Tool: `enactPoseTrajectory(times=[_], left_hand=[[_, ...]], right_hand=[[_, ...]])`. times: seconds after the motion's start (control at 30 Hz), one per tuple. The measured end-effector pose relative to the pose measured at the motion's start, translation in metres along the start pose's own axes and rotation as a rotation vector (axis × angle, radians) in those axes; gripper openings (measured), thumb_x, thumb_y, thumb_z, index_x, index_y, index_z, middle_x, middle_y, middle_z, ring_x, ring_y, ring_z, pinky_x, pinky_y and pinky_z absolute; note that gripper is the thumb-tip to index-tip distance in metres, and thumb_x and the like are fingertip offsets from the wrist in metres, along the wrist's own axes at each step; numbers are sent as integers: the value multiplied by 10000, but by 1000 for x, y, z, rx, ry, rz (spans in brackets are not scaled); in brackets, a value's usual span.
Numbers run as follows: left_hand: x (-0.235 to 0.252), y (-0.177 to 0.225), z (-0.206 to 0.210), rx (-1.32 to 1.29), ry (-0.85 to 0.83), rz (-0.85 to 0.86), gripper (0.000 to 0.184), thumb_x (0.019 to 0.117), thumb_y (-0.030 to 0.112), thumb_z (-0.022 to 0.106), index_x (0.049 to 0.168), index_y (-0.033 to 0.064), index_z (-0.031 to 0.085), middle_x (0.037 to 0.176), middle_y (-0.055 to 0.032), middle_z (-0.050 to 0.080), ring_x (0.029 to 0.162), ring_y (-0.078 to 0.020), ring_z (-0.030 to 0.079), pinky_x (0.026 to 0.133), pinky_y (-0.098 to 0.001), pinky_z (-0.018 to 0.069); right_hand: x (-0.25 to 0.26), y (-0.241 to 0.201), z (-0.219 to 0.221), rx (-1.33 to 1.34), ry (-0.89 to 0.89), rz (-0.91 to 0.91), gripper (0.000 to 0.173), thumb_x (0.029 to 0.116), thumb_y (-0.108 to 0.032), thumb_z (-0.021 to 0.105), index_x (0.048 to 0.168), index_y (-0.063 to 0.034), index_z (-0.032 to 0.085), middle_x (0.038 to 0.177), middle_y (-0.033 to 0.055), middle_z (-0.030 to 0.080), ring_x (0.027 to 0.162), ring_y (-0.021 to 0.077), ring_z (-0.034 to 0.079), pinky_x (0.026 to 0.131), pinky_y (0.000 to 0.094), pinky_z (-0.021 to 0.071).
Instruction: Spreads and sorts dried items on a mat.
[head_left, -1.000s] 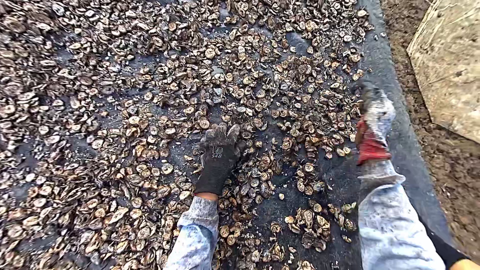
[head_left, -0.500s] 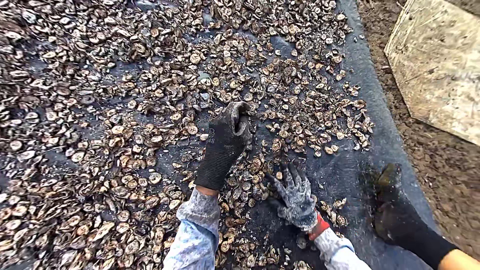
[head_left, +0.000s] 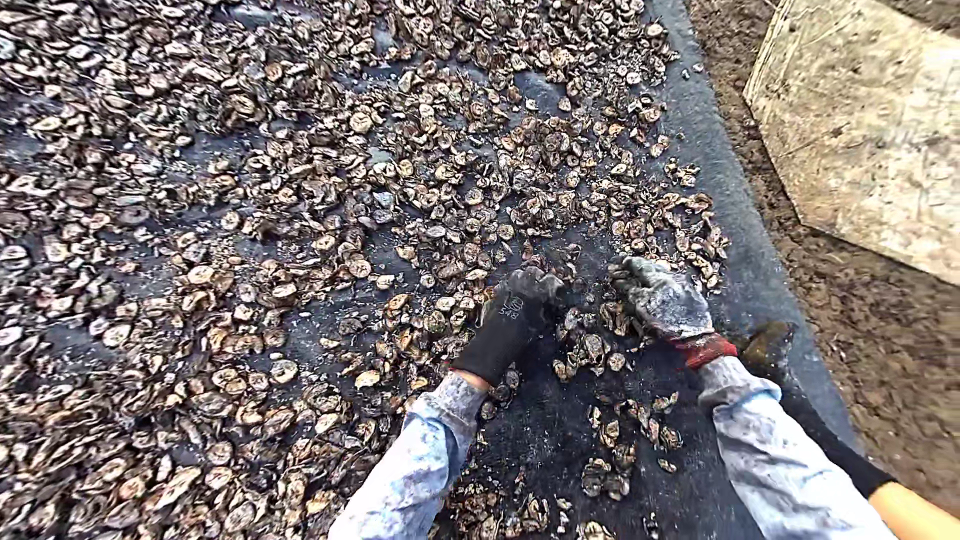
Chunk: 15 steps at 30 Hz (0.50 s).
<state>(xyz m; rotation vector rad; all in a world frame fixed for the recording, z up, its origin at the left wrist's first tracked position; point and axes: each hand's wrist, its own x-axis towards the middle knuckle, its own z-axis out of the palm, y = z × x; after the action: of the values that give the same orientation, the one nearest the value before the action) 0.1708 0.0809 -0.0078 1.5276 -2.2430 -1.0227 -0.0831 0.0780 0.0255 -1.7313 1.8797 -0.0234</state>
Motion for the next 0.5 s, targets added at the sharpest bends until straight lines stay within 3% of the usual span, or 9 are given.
enactPoseTrajectory(times=[0.07, 0.13, 0.2, 0.27, 0.33, 0.37, 0.43, 0.5], left_hand=[[0, -3, -22, -105, 103, -27, 355, 966, 58, 649, 1320, 72, 648, 1240, -216, 668, 1109, -400, 666, 935, -613, 529], [21, -4, -41, 4, 217, 21, 274, 956, 216, 719, 1194, 82, 699, 1141, -197, 681, 1035, -389, 677, 862, -600, 549], [58, -2, -51, 182, 215, 43, 316, 931, 359, 715, 1124, 111, 751, 1234, -201, 668, 1186, -426, 606, 983, -618, 470], [94, 3, -50, 283, 139, -11, 424, 938, 375, 685, 1285, 133, 702, 1430, -218, 578, 1370, -456, 484, 1111, -651, 355], [121, 10, -42, 318, 27, -96, 608, 964, 447, 666, 1436, 76, 571, 1501, -266, 488, 1433, -482, 397, 1149, -670, 297], [132, 8, -34, 325, -5, -111, 642, 964, 473, 658, 1444, 60, 553, 1496, -277, 484, 1437, -486, 386, 1156, -669, 290], [147, -6, -13, 319, 38, -101, 503, 984, 396, 628, 1338, 39, 633, 1428, -273, 550, 1403, -484, 432, 1158, -659, 300], [146, -6, -10, 281, 44, -158, 422, 1019, 267, 581, 1348, 6, 621, 1458, -283, 530, 1437, -482, 400, 1190, -648, 264]], right_hand=[[-2, 17, -23, 181, 65, 192, 319, 1049, -241, 585, 1323, -88, 647, 1212, 247, 681, 1097, 442, 653, 939, 691, 474], [31, 25, -45, 308, 197, 257, 432, 1052, -442, 535, 1318, -122, 650, 1174, 183, 714, 1036, 369, 696, 912, 641, 523], [71, 27, -66, 391, 240, 299, 499, 1044, -470, 538, 1379, -105, 595, 1236, 179, 684, 1080, 323, 677, 957, 570, 518], [100, 28, -82, 359, 255, 287, 488, 1031, -381, 591, 1447, -132, 541, 1327, 178, 644, 1173, 316, 646, 1014, 550, 499], [119, 17, -90, 195, 293, 326, 469, 1018, -406, 604, 1385, -113, 615, 1345, 206, 645, 1261, 376, 604, 1062, 624, 429], [124, 8, -91, 107, 289, 344, 484, 1004, -461, 608, 1337, -112, 652, 1335, 206, 653, 1281, 392, 590, 1067, 654, 407], [127, -14, -84, -72, 238, 244, 474, 950, -522, 654, 1232, -145, 707, 1277, 170, 686, 1246, 383, 609, 1019, 670, 425], [127, -33, -64, -212, 205, -7, 392, 906, -479, 709, 1224, -252, 735, 1362, 112, 652, 1296, 355, 572, 1039, 640, 415]])
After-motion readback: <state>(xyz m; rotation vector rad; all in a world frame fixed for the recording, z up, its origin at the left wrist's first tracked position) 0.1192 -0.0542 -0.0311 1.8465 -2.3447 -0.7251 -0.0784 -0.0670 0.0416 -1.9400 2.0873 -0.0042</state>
